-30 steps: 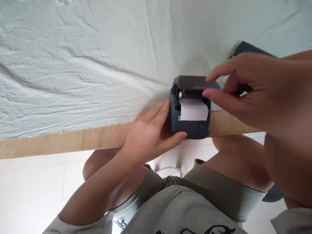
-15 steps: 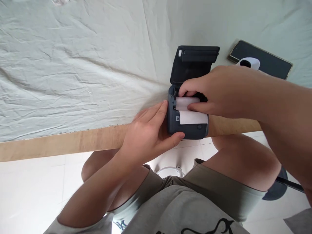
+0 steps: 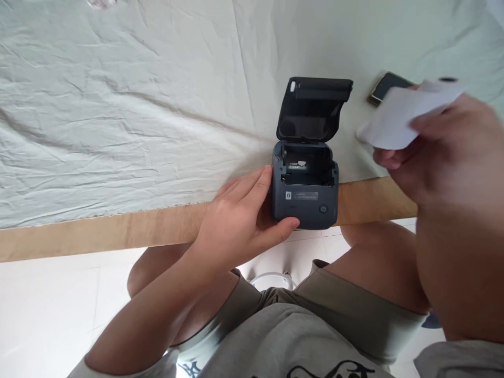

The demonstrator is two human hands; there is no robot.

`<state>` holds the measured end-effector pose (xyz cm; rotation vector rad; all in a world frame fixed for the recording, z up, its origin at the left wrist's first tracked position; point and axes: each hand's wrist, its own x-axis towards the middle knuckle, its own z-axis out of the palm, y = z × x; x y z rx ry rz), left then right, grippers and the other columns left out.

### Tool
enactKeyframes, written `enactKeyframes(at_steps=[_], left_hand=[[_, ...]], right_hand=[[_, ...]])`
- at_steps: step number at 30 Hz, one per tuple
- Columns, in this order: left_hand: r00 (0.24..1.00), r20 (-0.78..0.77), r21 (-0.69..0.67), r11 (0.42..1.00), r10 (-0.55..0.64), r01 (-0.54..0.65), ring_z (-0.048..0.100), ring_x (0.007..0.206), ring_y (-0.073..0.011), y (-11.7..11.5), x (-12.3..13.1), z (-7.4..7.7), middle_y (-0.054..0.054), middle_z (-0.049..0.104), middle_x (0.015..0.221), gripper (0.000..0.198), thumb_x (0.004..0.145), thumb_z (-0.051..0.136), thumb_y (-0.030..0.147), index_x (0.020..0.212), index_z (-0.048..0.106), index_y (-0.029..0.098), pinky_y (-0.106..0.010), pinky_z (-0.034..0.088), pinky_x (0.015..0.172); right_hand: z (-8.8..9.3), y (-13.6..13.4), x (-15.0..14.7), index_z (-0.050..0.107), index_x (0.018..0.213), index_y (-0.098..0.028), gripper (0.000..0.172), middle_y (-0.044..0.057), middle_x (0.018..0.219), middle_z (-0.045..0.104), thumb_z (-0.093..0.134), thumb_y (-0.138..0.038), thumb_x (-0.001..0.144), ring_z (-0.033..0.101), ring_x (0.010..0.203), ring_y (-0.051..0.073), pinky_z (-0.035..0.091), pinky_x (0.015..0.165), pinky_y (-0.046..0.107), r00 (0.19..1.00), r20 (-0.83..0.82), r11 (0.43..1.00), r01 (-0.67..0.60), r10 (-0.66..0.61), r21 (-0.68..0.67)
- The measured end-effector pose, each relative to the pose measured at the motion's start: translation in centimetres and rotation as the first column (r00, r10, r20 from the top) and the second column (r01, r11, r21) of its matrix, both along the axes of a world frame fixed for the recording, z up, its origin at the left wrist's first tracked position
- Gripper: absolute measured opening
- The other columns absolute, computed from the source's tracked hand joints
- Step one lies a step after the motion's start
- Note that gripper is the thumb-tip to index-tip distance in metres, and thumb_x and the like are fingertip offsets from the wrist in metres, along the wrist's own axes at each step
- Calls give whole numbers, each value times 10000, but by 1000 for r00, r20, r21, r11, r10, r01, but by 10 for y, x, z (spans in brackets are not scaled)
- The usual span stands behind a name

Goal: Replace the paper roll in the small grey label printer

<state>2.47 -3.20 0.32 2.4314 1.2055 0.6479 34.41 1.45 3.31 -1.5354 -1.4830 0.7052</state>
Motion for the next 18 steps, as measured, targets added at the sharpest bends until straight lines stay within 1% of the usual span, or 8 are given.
enactKeyframes(at_steps=[3, 6, 8, 10, 12, 15, 17, 18], left_hand=[[1000, -7, 18, 1000, 6, -6, 757, 1493, -355, 0, 1, 0, -239, 755, 1609, 748, 1196, 570, 584, 1643, 617, -14, -475, 631, 1266], [1000, -17, 18, 1000, 10, -9, 760, 1489, -355, 1, 1, -1, -232, 753, 1616, 759, 1192, 572, 595, 1649, 615, -9, -470, 633, 1262], [1000, -21, 19, 1000, 10, -9, 765, 1481, -361, 1, 1, -1, -237, 751, 1618, 764, 1192, 574, 598, 1648, 616, -13, -475, 643, 1248], [1000, -20, 25, 1000, 7, -7, 770, 1472, -370, 1, 0, 0, -245, 755, 1608, 764, 1196, 566, 598, 1638, 622, -23, -487, 652, 1235], [1000, -22, 30, 1000, 10, -9, 775, 1465, -371, 1, 0, 1, -243, 758, 1604, 755, 1196, 567, 593, 1639, 622, -15, -492, 658, 1228], [1000, -28, 38, 999, 12, -11, 779, 1460, -374, 2, 0, 2, -244, 761, 1598, 737, 1189, 590, 571, 1633, 624, -15, -491, 663, 1223], [999, -33, 50, 999, 12, -11, 788, 1444, -378, 2, 1, 2, -255, 771, 1576, 732, 1189, 590, 561, 1615, 635, -33, -494, 671, 1211], [999, -36, 57, 998, 14, -12, 793, 1435, -379, 1, 1, 2, -258, 777, 1564, 732, 1193, 582, 559, 1610, 638, -40, -496, 675, 1205]], right_hand=[[-19, -10, -7, 612, 948, -221, 425, 22, 782, 643, 788, -599, 870, 565, 627, 125, 442, 550, 307, 1000, 21, 998, 3, -1, -68], [-19, -20, -12, 613, 822, -207, 344, 19, 754, 656, 811, -487, 850, 598, 702, 138, 493, 645, 320, 991, 131, 995, -18, 31, -98], [-15, -21, -13, 633, 820, -208, 330, 28, 797, 692, 831, -472, 834, 633, 780, 162, 522, 716, 343, 977, 206, 995, -31, 50, -96], [-13, -18, -11, 656, 892, -217, 335, 44, 911, 734, 848, -485, 835, 664, 873, 185, 547, 780, 364, 961, 271, 997, -37, 54, -67], [-16, -13, -10, 677, 1011, -227, 335, 65, 1040, 753, 835, -494, 884, 689, 955, 202, 575, 824, 374, 918, 393, 998, -68, 63, 1], [-29, -11, -8, 694, 1231, -240, 333, 81, 1103, 761, 754, -463, 990, 693, 909, 195, 602, 805, 375, 819, 570, 986, -144, 67, 90], [-38, -14, -7, 667, 1383, -246, 415, 87, 1139, 778, 725, -451, 1027, 699, 879, 197, 623, 812, 395, 784, 619, 978, -169, 58, 123], [-39, -17, -6, 641, 1454, -248, 476, 100, 1190, 787, 722, -464, 1038, 717, 904, 208, 639, 833, 416, 763, 644, 973, -179, 44, 146]])
